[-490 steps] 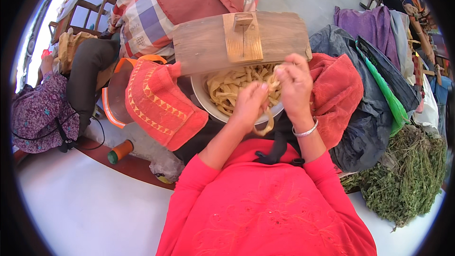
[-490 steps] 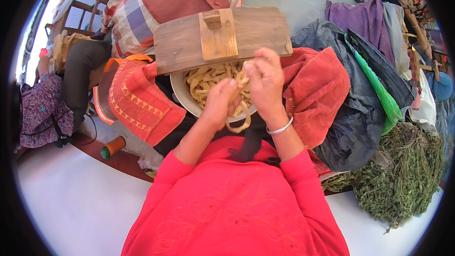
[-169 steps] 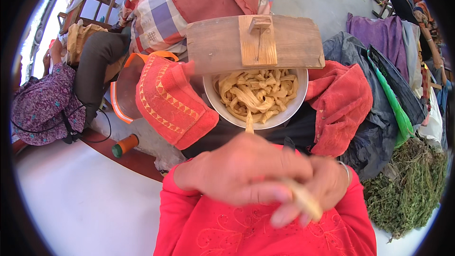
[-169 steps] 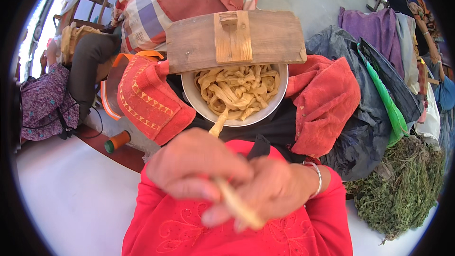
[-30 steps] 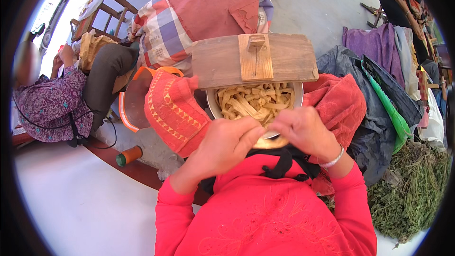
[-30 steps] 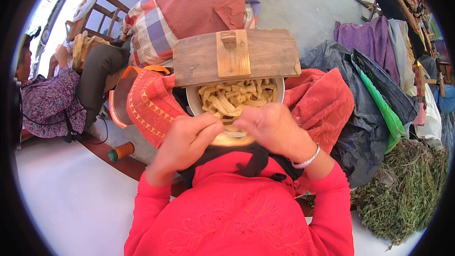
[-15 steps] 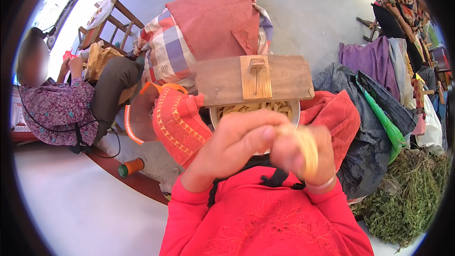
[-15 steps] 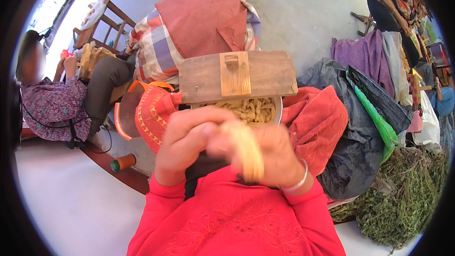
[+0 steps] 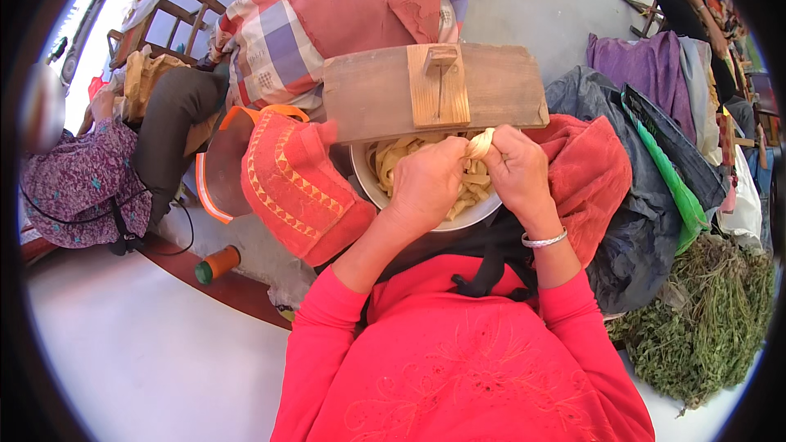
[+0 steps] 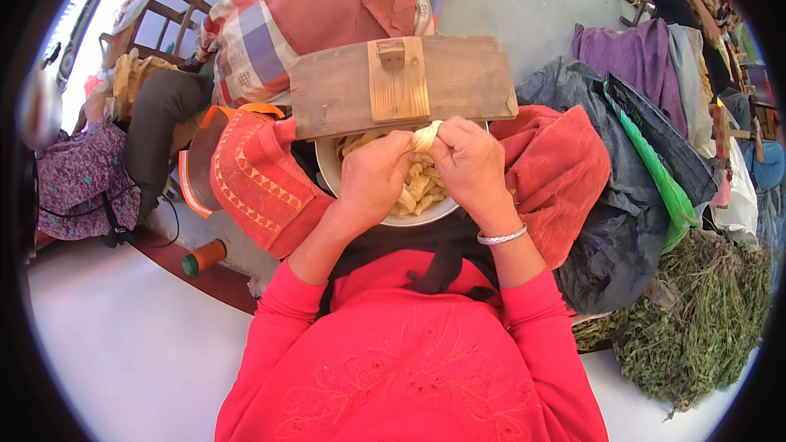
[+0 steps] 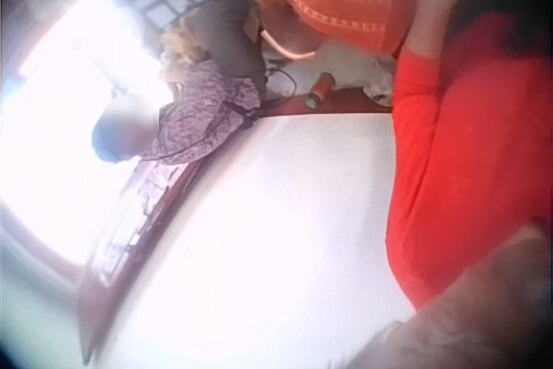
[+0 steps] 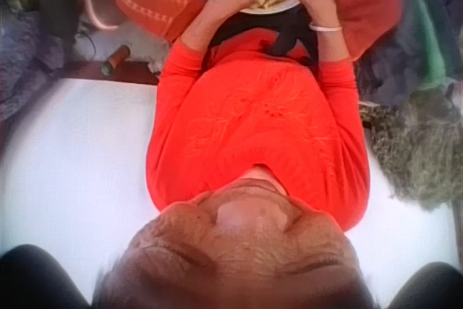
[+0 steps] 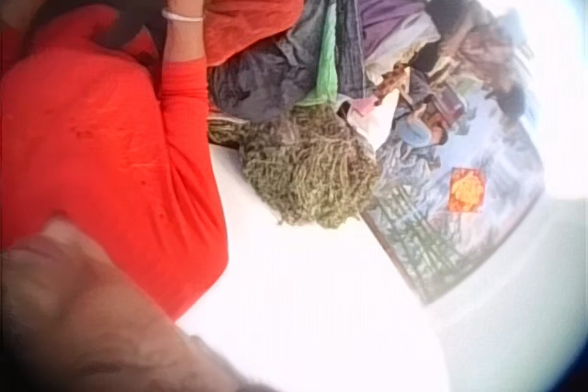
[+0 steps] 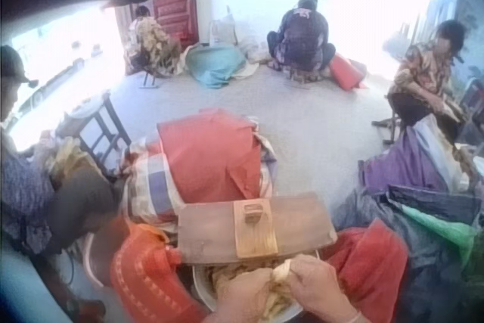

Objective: The person processes strips of dough by hand, pulling and twisting them while using a wooden tool to organize them in a bowl.

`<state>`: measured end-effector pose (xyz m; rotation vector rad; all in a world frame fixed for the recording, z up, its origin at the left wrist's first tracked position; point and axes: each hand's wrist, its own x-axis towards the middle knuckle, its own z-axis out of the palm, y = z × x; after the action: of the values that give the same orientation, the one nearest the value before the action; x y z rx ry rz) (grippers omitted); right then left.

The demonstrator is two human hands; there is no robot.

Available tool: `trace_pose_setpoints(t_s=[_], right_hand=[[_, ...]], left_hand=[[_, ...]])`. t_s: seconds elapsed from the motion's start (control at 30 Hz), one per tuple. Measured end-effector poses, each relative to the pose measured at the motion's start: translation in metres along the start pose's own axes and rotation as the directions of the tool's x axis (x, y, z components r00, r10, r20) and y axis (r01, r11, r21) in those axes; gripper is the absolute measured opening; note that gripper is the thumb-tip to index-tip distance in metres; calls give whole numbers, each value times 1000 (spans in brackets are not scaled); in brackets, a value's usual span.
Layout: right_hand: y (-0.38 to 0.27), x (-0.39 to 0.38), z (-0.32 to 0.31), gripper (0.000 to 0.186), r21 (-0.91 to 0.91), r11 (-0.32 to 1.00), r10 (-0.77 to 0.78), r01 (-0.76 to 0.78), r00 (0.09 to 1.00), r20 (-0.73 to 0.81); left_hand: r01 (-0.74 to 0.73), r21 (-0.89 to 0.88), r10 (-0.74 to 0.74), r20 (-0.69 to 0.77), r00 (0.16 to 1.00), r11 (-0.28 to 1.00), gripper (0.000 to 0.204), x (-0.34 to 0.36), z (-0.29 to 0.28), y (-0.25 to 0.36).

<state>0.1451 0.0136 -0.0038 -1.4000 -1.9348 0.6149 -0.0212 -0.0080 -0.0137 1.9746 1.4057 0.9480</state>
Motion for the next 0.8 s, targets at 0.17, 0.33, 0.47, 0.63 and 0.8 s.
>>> trace_pose_setpoints(t_s=[0.17,0.33,0.47,0.63,0.8], right_hand=[[39,-35,25,29,573,599,322,-560,823,468],[34,-42,28,22,732,-187,192,-655,707,681],[25,-43,34,18,802,-78,273,-592,761,588],[17,-32,33,14,530,813,198,-240,971,137],[5,-31,29,12,508,858,155,-77,981,-113]], left_hand=[[-173,162,185,-62,981,971,30,-18,18,-9],[-161,-67,151,-144,978,985,36,-28,35,-13],[-52,-123,43,-77,996,991,32,-22,19,4],[244,-138,-229,116,966,960,19,2,18,4],[436,-666,-420,199,886,605,21,-1,36,-18]])
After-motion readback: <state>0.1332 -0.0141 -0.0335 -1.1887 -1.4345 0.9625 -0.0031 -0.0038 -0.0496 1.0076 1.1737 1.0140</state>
